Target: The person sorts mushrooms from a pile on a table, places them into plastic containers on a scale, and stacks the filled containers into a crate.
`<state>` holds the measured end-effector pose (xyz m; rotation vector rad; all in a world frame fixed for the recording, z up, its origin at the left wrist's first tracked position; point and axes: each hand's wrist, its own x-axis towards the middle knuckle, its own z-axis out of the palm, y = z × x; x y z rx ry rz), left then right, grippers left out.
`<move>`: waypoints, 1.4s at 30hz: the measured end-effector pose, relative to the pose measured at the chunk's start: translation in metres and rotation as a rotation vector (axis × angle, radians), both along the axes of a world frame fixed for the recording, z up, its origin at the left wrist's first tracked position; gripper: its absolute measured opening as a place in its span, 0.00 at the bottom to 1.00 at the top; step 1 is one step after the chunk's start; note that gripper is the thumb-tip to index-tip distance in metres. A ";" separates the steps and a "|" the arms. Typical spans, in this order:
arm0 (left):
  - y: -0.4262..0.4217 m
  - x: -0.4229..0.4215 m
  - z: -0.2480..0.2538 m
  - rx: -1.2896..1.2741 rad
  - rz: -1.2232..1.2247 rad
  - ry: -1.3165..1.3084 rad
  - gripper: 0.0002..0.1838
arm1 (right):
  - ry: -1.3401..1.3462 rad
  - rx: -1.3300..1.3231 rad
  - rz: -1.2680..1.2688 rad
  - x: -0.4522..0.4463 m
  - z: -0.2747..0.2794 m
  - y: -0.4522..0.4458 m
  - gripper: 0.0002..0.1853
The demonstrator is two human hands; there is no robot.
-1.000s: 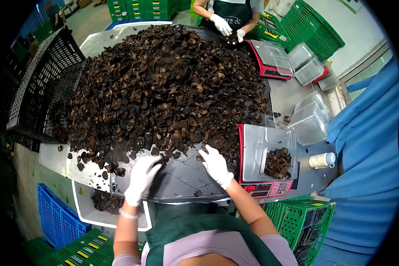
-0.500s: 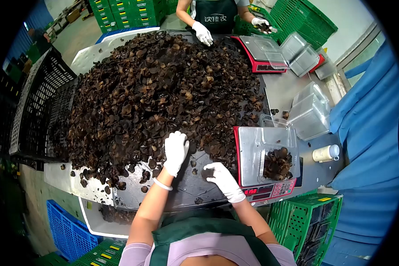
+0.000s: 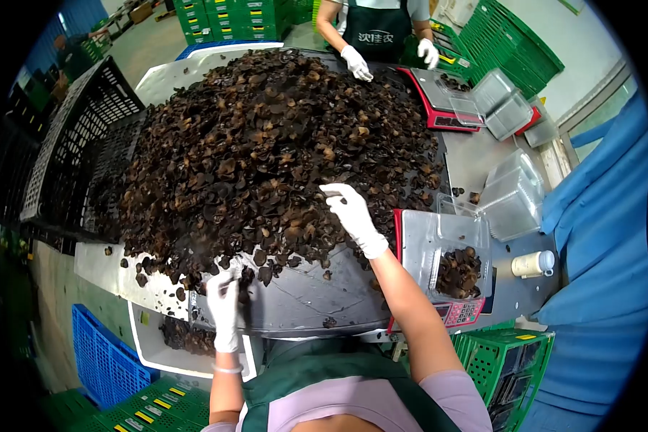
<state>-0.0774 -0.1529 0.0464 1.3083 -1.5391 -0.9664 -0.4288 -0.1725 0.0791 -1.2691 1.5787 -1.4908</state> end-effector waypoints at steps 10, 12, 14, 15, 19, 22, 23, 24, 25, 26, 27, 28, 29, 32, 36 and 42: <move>0.073 0.187 -0.052 0.179 0.991 0.183 0.27 | 1.136 0.213 0.078 0.062 -0.020 -0.073 0.41; 0.076 0.161 -0.044 0.107 0.890 -0.004 0.27 | 1.093 0.132 0.208 0.071 -0.033 -0.065 0.38; 0.075 0.114 -0.019 0.134 0.694 -0.139 0.28 | 1.147 0.094 0.193 0.082 -0.038 -0.050 0.31; 0.072 0.101 -0.027 0.092 0.577 -0.148 0.28 | 1.083 0.125 0.243 0.085 -0.034 -0.042 0.30; 0.060 0.027 -0.011 -0.108 0.035 -0.335 0.22 | 1.167 0.011 0.347 0.095 -0.039 0.003 0.24; 0.056 -0.014 -0.004 -0.341 -0.218 -0.433 0.21 | 1.187 0.052 0.432 0.106 -0.040 0.041 0.22; 0.053 -0.021 -0.007 -0.354 -0.298 -0.452 0.20 | 1.181 0.063 0.461 0.108 -0.041 0.055 0.22; 0.050 -0.026 -0.011 -0.366 -0.377 -0.472 0.19 | 1.182 0.041 0.470 0.110 -0.045 0.070 0.22; 0.049 -0.030 -0.016 -0.370 -0.415 -0.472 0.18 | 1.200 0.064 0.511 0.110 -0.048 0.084 0.23; 0.050 -0.030 -0.022 -0.360 -0.433 -0.456 0.17 | 1.218 0.085 0.551 0.111 -0.045 0.097 0.23; 0.050 -0.031 -0.022 -0.353 -0.447 -0.463 0.17 | 1.237 0.053 0.557 0.111 -0.047 0.109 0.25; 0.050 -0.031 -0.023 -0.346 -0.461 -0.472 0.16 | 1.208 0.111 0.612 0.109 -0.048 0.121 0.27; 0.051 -0.030 -0.026 -0.349 -0.466 -0.467 0.16 | 1.176 0.086 0.618 0.107 -0.042 0.130 0.29; 0.052 -0.023 -0.030 -0.356 -0.472 -0.477 0.14 | 1.084 0.086 0.594 0.101 -0.020 0.152 0.31; 0.054 -0.020 -0.028 -0.403 -0.427 -0.484 0.14 | 0.721 0.187 0.267 0.089 -0.013 0.174 0.22; 0.050 -0.036 -0.027 -0.334 -0.408 -0.376 0.11 | -0.004 0.389 -0.061 0.053 -0.018 0.177 0.12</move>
